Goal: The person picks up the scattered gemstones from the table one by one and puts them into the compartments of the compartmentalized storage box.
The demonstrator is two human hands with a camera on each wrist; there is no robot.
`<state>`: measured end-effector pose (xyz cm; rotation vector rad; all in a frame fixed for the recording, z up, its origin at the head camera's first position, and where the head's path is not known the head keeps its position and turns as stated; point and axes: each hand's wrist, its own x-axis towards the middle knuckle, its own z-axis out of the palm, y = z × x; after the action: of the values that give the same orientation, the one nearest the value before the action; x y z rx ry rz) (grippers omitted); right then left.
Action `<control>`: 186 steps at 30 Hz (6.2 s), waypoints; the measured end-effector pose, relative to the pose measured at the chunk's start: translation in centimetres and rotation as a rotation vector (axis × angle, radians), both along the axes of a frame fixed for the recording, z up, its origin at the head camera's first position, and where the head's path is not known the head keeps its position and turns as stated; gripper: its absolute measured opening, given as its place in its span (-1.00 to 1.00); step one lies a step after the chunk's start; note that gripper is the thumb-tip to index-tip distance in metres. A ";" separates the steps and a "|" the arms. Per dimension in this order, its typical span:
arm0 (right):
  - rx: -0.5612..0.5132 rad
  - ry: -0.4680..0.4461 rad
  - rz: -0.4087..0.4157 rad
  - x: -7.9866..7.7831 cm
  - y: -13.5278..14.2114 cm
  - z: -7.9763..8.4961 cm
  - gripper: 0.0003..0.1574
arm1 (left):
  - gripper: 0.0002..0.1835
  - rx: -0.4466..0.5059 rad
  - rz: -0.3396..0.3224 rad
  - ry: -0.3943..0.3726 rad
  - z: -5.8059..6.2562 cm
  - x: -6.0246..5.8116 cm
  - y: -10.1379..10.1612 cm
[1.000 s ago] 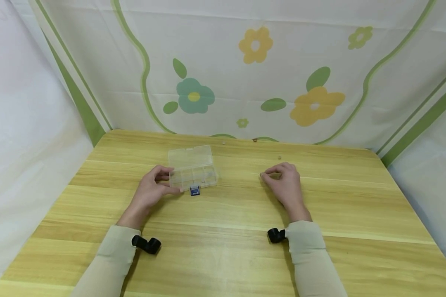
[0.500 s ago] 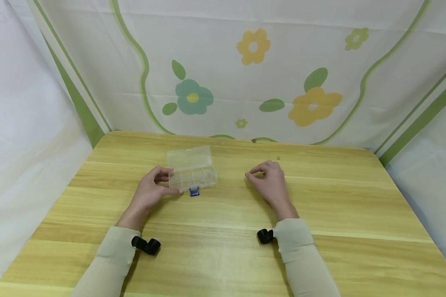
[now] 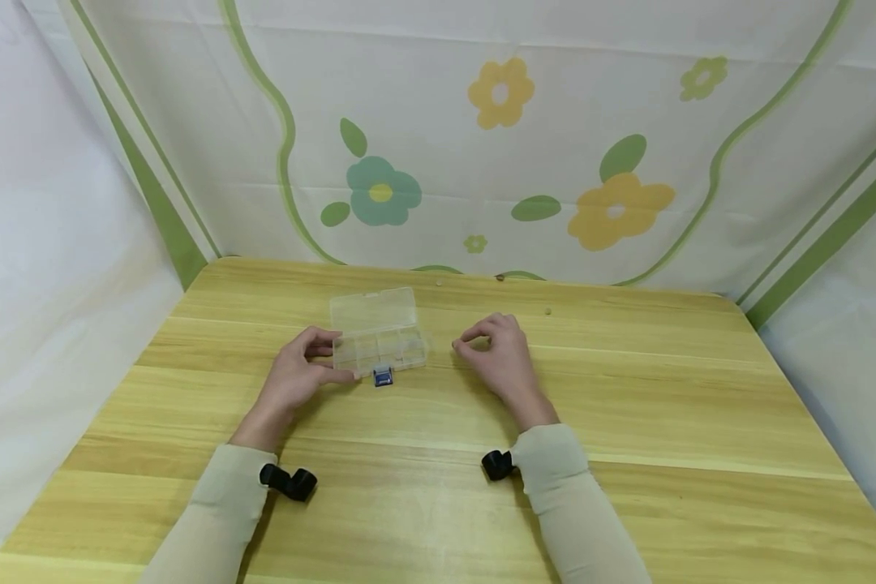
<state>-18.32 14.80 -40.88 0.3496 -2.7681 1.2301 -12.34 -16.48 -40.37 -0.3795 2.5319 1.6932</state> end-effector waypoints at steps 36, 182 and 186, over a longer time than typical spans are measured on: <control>-0.062 0.101 0.114 -0.4 -6.6 -0.5 -0.85 | -0.24 0.033 0.005 -0.003 0.1 0.0 0.0; 0.237 -0.056 -0.243 -6.1 10.4 -0.3 -0.55 | -0.22 0.045 0.011 -0.006 -0.1 -0.1 -0.1; 0.240 -0.064 -0.251 -6.1 10.2 -0.4 -0.65 | -0.22 0.038 0.010 -0.004 -0.2 -0.1 -0.1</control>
<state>-24.38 25.02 -41.25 -0.0232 -2.9080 0.8707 -12.42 -16.54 -40.53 -0.3928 2.4955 1.7397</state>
